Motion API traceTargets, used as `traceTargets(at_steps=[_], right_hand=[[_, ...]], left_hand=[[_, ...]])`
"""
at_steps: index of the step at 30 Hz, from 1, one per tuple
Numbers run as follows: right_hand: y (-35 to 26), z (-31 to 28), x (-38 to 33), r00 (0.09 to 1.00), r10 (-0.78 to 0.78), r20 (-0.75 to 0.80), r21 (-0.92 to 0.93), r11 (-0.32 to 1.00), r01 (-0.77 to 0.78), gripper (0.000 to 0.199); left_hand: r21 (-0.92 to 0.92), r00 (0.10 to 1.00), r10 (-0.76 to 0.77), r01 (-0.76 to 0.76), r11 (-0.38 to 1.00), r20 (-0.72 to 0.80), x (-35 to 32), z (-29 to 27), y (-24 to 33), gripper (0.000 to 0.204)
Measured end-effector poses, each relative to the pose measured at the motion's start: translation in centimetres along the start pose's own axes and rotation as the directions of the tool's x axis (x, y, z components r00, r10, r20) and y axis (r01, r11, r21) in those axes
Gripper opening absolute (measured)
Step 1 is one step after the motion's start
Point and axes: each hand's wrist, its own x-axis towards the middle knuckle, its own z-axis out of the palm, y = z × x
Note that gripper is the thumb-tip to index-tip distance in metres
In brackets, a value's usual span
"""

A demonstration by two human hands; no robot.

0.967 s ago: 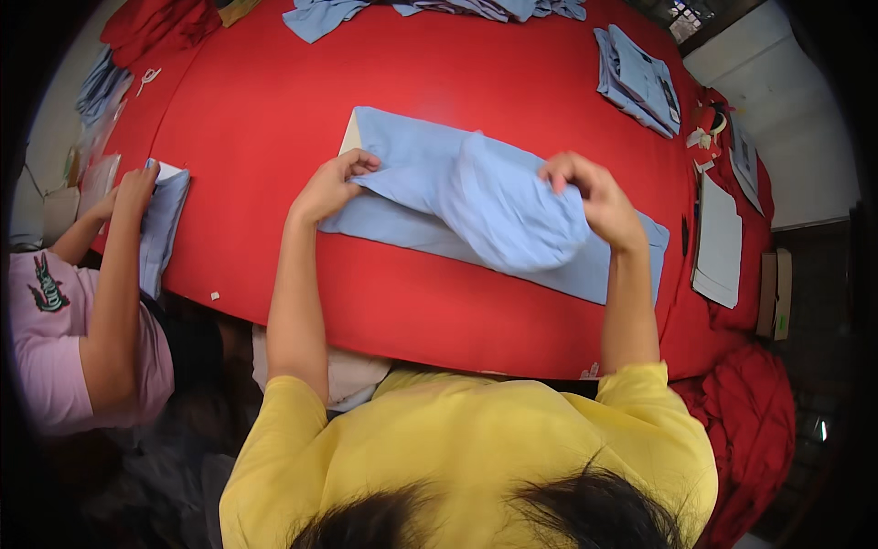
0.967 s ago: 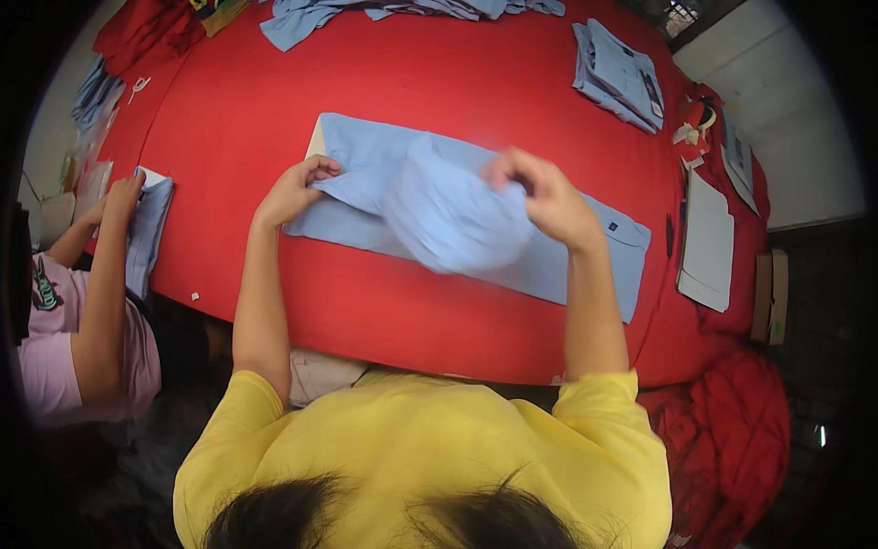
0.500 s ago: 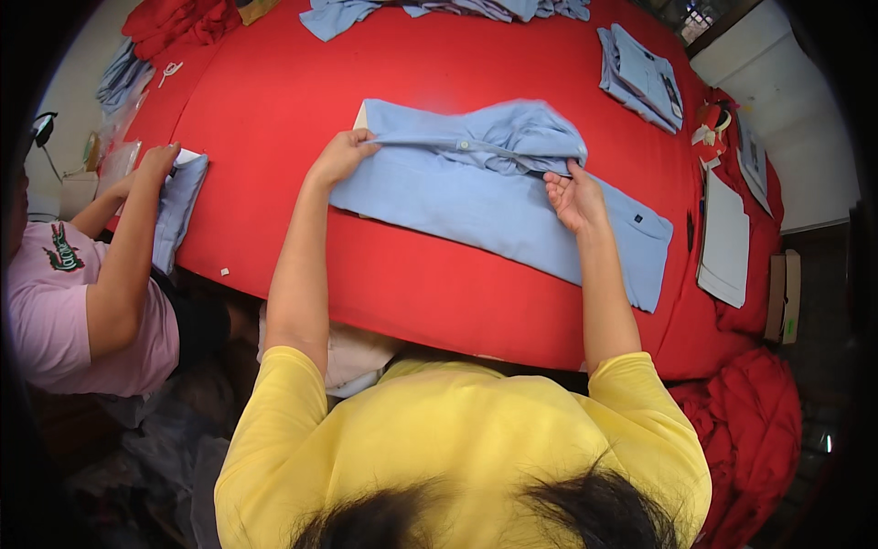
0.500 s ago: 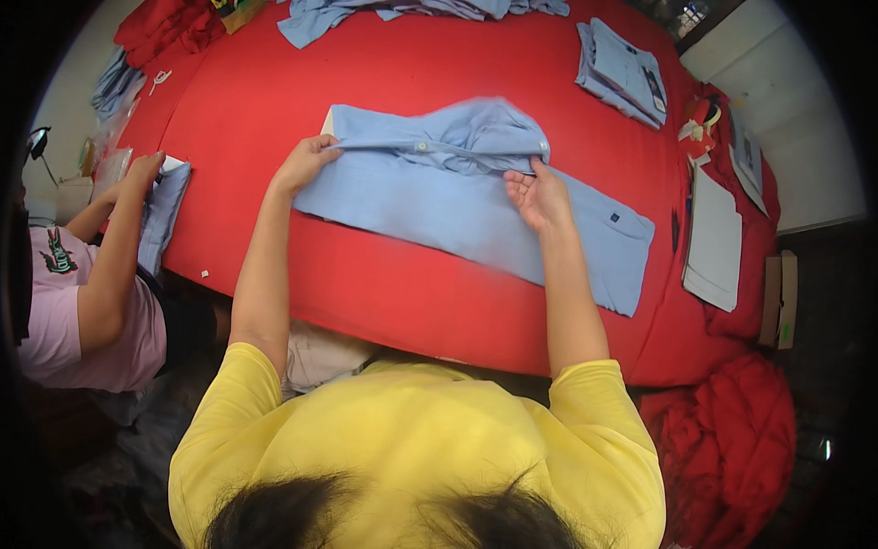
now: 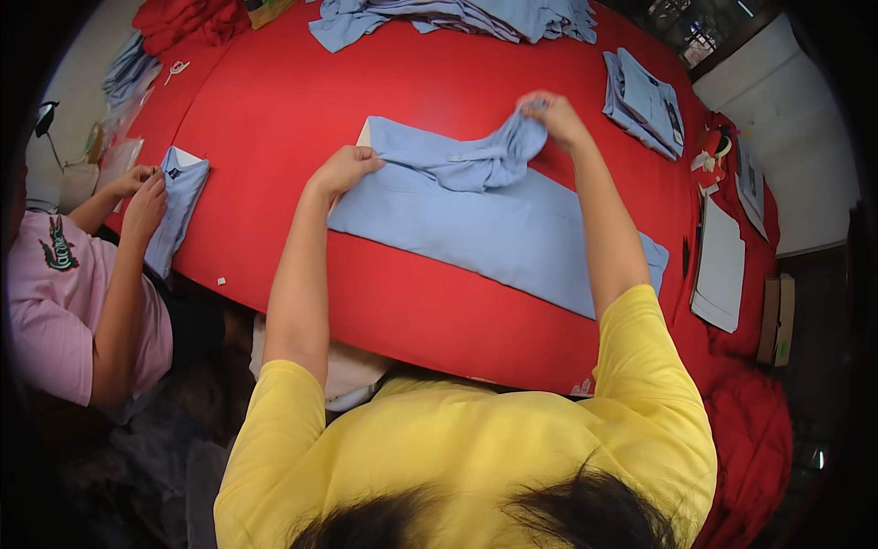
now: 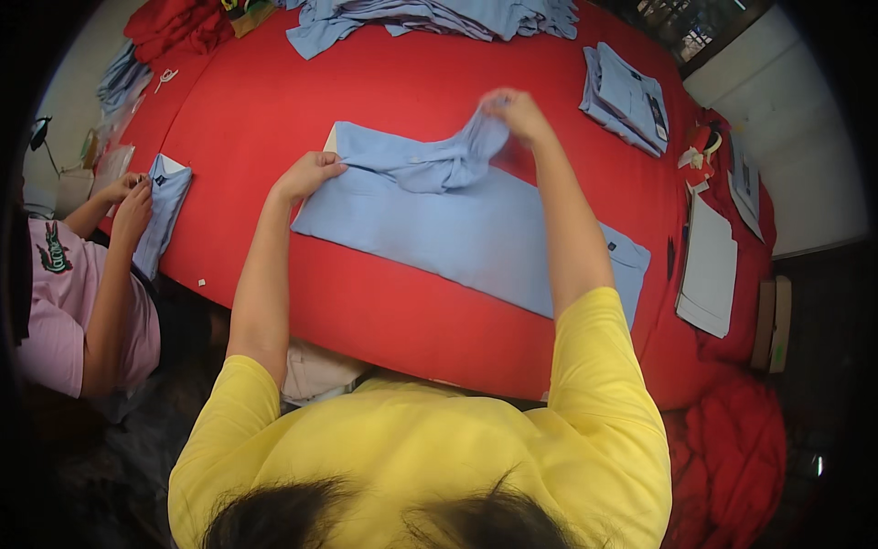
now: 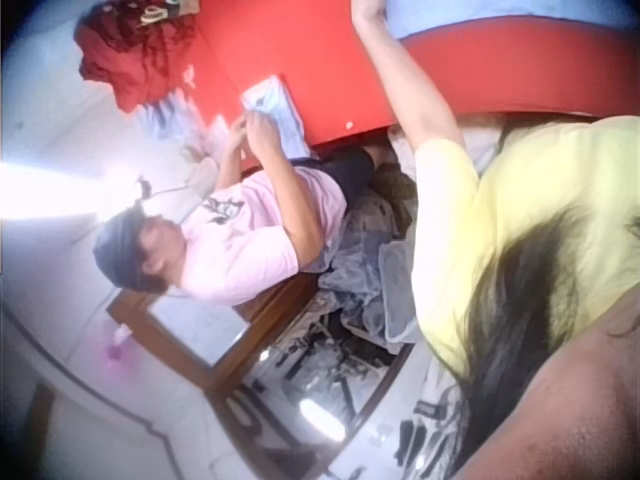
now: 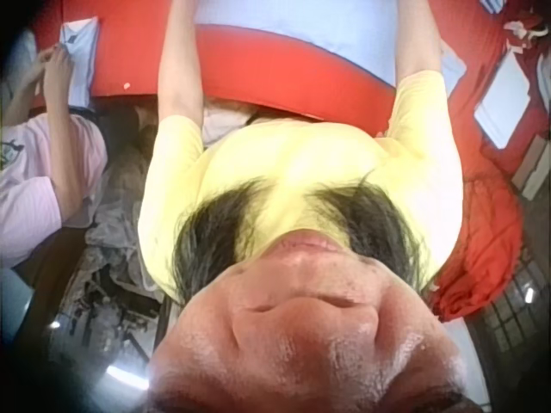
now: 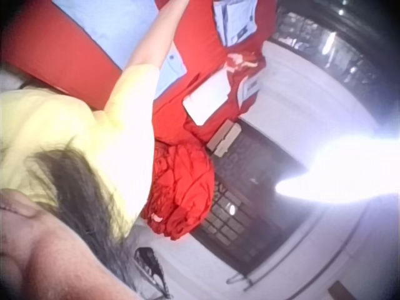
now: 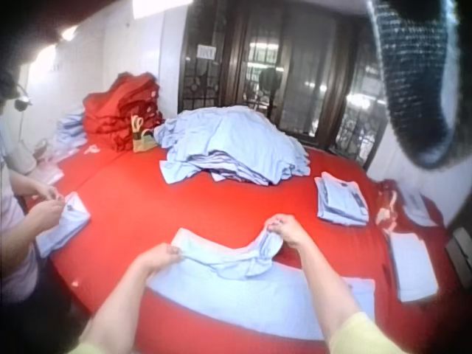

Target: The person folds shirts by hand on a table using a rectangular cardboard template to ensure uniform size.

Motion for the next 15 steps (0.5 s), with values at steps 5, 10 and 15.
traceTargets(at_steps=[5,10,15], right_hand=[[-3.9,0.8,6.6,0.880,-0.112,-0.462,-0.194,0.981,0.023,0.033],[-2.3,6.5,8.3,0.939,-0.203,-0.278,-0.629,0.777,-0.018,0.028],[-0.5,9.9,12.1,0.856,-0.396,-0.332,-0.700,0.712,0.058,0.050]], left_hand=[[-0.044,0.998,-0.053,0.052,0.998,-0.023,-0.5,0.2,0.9,0.027],[-0.010,0.996,-0.083,0.083,0.997,-0.038,0.2,-0.8,-0.1,0.034],[-0.001,0.994,-0.104,0.104,0.995,-0.016,0.0,-0.8,0.7,0.039]])
